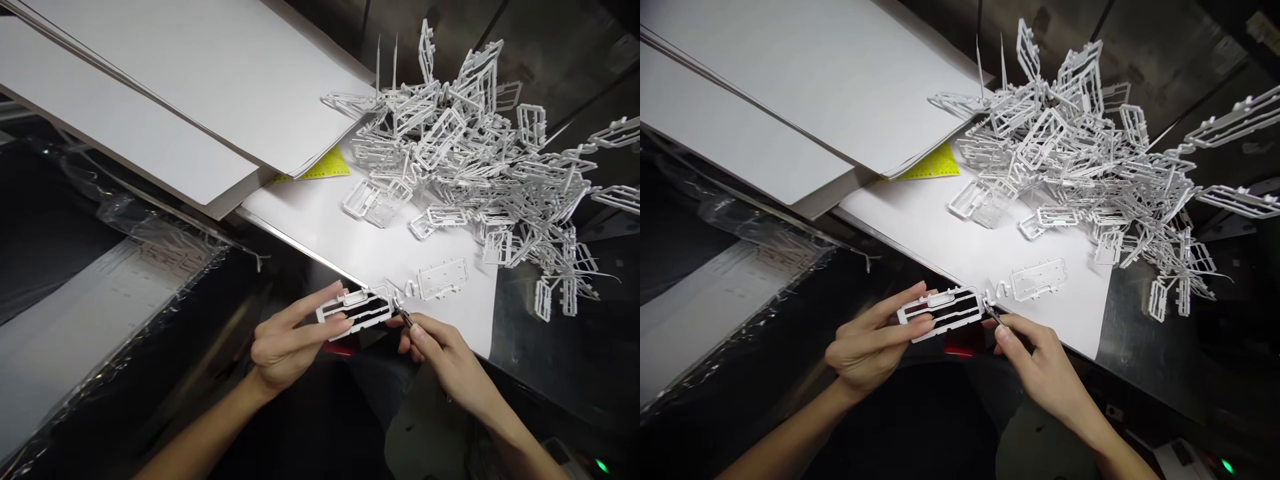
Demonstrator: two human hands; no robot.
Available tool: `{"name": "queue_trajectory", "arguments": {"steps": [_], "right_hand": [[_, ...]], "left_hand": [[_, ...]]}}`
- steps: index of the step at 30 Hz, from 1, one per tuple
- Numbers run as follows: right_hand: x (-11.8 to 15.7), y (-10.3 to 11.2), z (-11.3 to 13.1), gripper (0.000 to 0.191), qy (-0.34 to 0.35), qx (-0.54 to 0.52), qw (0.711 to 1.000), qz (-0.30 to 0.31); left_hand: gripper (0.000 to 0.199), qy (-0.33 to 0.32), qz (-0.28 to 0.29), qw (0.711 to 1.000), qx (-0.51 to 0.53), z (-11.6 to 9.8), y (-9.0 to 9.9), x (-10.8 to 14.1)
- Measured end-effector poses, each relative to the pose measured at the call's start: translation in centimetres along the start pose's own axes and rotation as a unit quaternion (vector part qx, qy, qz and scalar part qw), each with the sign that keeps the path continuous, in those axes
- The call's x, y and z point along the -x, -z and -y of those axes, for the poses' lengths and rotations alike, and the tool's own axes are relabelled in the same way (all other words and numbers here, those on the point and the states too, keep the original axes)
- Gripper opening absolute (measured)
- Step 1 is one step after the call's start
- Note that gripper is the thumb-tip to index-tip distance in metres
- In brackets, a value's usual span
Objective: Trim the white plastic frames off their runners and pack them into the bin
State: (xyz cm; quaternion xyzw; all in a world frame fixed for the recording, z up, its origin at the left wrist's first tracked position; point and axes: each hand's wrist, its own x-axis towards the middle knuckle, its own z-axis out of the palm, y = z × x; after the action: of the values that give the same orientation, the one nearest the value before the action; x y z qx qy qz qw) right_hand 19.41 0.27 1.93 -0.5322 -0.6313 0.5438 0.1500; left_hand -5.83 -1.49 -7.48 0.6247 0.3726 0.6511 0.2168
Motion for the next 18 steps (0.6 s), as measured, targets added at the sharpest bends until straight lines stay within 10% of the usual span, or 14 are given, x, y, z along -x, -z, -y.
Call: {"name": "queue_trajectory", "arguments": {"steps": [12, 15, 18], "right_hand": [[-0.1, -0.2, 0.5, 0.044, -0.006, 0.015, 0.999, -0.029], [0.4, 0.1, 0.4, 0.035, 0.015, 0.056, 0.995, -0.084], [1.2, 0.9, 0.1, 0.026, 0.062, 0.102, 0.984, -0.129]], "left_hand": [[0.05, 0.008, -0.001, 1.0, -0.001, -0.1, -0.1, -0.2], [0.049, 0.102, -0.043, 0.989, 0.1, -0.7, -0.5, -0.5], [0.046, 0.276, -0.02, 0.914, 0.297, -1.8, -1.1, -1.2]]}}
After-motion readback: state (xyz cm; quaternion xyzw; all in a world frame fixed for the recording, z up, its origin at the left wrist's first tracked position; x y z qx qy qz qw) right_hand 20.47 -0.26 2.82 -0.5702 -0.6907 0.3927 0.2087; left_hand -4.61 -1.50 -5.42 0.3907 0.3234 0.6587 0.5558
